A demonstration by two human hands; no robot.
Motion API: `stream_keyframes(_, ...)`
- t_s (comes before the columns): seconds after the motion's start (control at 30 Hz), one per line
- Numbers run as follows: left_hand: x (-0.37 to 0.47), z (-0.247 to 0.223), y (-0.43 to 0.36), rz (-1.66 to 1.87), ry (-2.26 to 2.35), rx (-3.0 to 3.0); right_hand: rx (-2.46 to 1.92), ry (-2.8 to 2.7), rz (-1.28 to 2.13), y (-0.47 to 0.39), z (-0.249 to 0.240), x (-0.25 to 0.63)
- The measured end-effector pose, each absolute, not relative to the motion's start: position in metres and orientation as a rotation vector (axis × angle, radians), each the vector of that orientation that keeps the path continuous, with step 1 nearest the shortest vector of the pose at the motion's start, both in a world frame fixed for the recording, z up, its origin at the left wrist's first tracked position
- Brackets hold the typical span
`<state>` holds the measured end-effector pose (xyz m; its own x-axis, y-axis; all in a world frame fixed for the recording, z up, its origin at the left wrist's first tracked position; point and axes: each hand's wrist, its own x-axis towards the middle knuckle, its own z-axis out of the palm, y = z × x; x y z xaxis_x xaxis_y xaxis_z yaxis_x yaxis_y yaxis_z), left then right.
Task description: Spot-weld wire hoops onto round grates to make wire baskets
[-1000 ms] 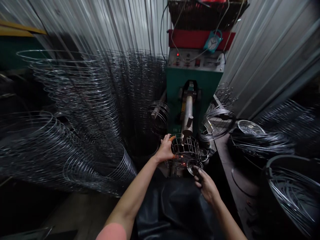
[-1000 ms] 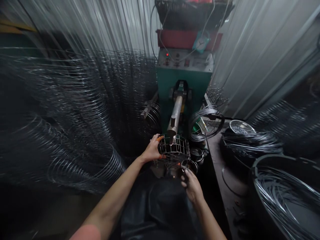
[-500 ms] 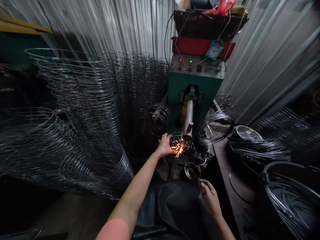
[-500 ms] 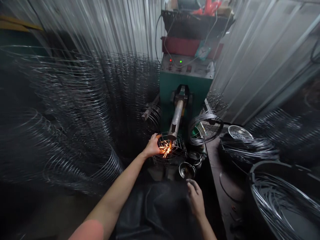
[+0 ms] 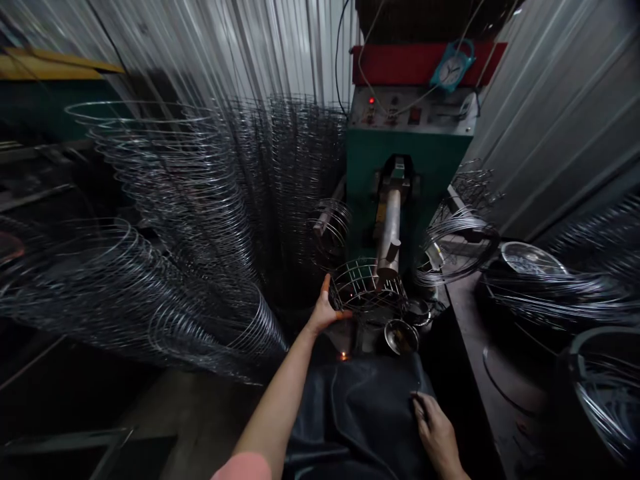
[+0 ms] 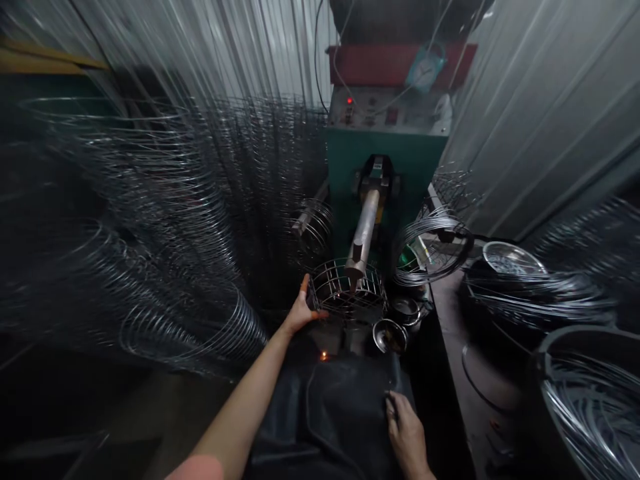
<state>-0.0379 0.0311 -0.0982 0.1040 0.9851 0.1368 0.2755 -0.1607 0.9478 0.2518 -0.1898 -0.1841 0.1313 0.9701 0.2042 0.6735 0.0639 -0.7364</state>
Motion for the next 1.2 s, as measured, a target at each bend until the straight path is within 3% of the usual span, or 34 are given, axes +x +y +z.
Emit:
stream_keyframes(0.1, -0.033, -0.103, 0.03, 1.299, 1.216, 1.488, -1.688, -1.508, 0.708, -0.179, -0.164, 0.249)
stream_keyframes(0.2, -0.04, -0.092, 0.017, 1.287, 1.245, 1.537, -1.602, -1.383, 0.986, -0.169, -0.108, 0.238)
stream_keyframes(0.33, -0.049, -0.064, -0.015, 1.051, 1.266, 1.935, -1.421, -1.578, 1.249, -0.149, -0.016, 0.213)
stream_keyframes(0.43, -0.041, -0.045, -0.034, 0.794, 1.269, 2.183, -1.316, -1.782, 1.388, -0.12, 0.018, 0.192)
stream_keyframes(0.67, -0.016, -0.014, -0.04, 0.604, 1.287, 2.32, -1.423, -2.145, 0.628, -0.073, -0.011, 0.168)
stream_keyframes(0.83, -0.014, -0.01, -0.033, 0.579, 1.268, 2.309, -1.227, -2.227, 0.71, -0.079, -0.013, 0.177)
stream_keyframes(1.2, -0.013, -0.02, -0.014, 0.568, 1.255, 2.274, -1.223, -2.235, 0.597, -0.067, -0.022, 0.181)
